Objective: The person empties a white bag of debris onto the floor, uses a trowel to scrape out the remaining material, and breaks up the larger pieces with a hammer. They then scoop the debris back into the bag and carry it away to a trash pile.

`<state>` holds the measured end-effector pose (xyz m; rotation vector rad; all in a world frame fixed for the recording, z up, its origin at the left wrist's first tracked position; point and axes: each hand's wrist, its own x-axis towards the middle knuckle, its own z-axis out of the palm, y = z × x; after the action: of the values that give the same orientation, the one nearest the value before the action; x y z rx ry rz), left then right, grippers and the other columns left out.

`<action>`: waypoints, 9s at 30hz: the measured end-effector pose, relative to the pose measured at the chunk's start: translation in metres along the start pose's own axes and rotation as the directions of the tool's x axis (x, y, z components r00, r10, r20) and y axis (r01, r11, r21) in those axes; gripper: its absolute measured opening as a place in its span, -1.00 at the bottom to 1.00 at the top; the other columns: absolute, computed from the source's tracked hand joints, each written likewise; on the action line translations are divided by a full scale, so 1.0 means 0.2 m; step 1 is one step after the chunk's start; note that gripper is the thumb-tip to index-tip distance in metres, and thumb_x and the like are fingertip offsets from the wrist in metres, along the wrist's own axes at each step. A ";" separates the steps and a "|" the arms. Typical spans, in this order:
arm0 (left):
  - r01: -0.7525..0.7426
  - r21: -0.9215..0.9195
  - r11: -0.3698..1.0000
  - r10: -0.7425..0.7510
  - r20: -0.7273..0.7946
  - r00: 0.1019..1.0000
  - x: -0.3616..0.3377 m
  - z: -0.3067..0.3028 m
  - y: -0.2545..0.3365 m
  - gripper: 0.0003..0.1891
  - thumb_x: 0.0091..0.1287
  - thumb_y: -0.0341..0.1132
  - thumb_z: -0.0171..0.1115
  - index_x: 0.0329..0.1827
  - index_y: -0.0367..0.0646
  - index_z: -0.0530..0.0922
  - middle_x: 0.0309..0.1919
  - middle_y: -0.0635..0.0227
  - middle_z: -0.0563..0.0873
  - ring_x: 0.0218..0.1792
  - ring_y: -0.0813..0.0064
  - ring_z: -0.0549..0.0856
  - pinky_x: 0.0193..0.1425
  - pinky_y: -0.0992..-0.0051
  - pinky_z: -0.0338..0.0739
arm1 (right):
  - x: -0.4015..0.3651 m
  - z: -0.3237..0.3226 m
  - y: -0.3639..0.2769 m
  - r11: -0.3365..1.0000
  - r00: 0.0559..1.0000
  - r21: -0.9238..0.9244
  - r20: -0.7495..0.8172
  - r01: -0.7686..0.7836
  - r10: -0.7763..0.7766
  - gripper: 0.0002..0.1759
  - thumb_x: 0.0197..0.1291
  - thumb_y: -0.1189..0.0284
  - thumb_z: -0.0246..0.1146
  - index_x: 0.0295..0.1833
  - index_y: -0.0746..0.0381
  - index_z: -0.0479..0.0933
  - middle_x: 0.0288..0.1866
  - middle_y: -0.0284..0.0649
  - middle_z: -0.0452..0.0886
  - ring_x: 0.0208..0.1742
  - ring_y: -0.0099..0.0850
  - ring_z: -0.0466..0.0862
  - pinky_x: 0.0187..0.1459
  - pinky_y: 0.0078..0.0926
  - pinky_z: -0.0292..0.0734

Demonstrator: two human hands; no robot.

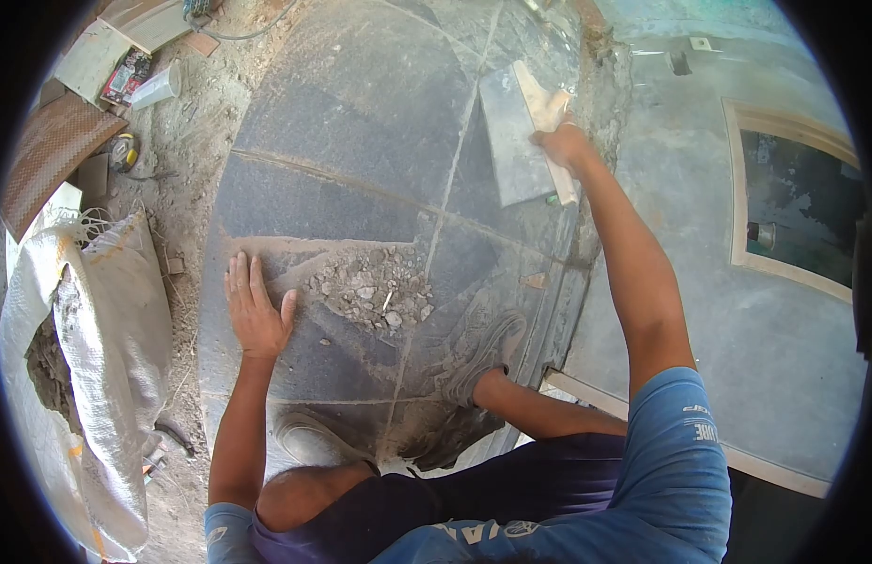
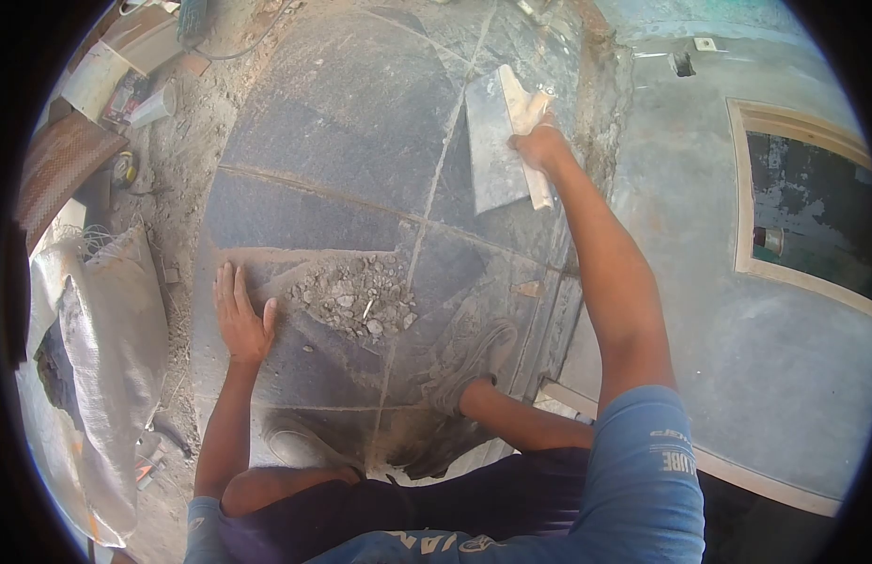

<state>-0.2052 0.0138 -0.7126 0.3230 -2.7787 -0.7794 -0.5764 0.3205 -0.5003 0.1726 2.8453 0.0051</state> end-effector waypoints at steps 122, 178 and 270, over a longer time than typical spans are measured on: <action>0.021 -0.672 0.741 0.119 0.162 0.980 -0.04 0.23 0.43 -0.58 0.49 -0.25 -0.16 0.28 -0.29 0.42 0.25 -0.02 0.49 0.37 0.00 0.37 0.47 0.13 0.15 | -1.64 1.43 0.06 -0.013 0.802 0.818 0.562 -0.576 -0.202 -0.66 0.21 0.52 0.29 0.09 0.31 0.45 -0.09 -0.30 0.59 -0.12 -0.47 0.61 -0.08 -0.42 0.53; 0.134 -0.620 0.773 -0.627 -0.779 0.014 -0.55 -1.70 -0.29 -0.74 0.43 -0.25 0.17 -0.09 -0.30 0.39 -0.39 0.34 0.55 -0.44 0.60 0.52 -0.35 0.62 0.46 | -1.38 0.21 -1.08 0.463 0.842 0.713 -0.363 0.527 -0.399 -0.46 0.25 0.15 0.28 0.02 0.47 0.54 -0.22 -0.09 0.68 -0.15 -0.39 0.63 -0.05 -0.48 0.45; 0.123 -0.943 0.309 -0.862 -0.223 0.454 -0.43 -1.35 0.04 -0.72 0.42 -0.30 0.12 0.05 -0.34 0.51 -0.11 0.28 0.63 -0.08 0.59 0.56 0.04 0.52 0.41 | -1.95 0.13 -1.55 0.415 0.798 0.839 -0.037 0.352 -0.601 -0.55 0.31 0.27 0.24 0.07 0.48 0.54 0.06 -0.05 0.63 0.04 -0.41 0.60 0.03 -0.48 0.45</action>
<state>-0.0489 -0.0863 -0.4986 1.1462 -1.1620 -1.6025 -0.2354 -0.0339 -0.4204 -0.4598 2.2538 -1.3799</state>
